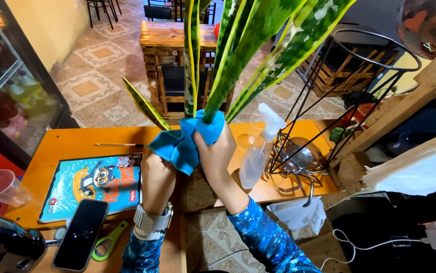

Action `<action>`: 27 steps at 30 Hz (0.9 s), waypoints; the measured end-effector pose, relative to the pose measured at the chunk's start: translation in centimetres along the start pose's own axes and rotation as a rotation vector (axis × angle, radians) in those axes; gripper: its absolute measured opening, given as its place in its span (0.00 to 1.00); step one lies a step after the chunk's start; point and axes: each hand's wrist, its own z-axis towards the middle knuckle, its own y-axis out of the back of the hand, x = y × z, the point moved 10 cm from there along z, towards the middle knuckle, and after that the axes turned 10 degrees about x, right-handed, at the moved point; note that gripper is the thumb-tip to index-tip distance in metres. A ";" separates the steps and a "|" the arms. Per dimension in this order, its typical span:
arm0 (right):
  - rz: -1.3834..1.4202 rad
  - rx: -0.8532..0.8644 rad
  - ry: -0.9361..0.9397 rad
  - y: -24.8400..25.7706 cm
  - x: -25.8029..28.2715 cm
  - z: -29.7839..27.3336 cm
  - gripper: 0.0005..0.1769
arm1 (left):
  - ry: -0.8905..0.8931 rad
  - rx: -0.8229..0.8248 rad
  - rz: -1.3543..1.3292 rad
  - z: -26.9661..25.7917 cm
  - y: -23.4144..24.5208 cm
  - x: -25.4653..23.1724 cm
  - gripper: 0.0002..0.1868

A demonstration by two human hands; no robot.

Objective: Wiping the leaves of a houseplant with a cloth.

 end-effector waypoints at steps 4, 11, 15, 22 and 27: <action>-0.046 0.047 -0.016 -0.3 -1.1 -1.2 0.18 | 0.066 -0.041 0.188 -1.4 0.5 5.5 0.12; -0.078 0.085 0.012 -0.4 -1.7 -2.8 0.16 | 0.013 -0.448 0.308 -2.6 3.5 0.1 0.13; -0.149 0.129 0.031 -1.5 -3.7 -4.2 0.12 | -0.358 -0.280 0.447 -0.4 -1.1 -11.0 0.21; 0.042 0.271 -0.222 -0.4 -4.9 -2.9 0.20 | -0.372 -0.088 0.346 3.2 -4.8 -11.6 0.29; 0.386 0.307 -0.178 3.0 0.5 3.5 0.20 | -0.339 -0.032 0.208 3.7 -3.8 -10.5 0.22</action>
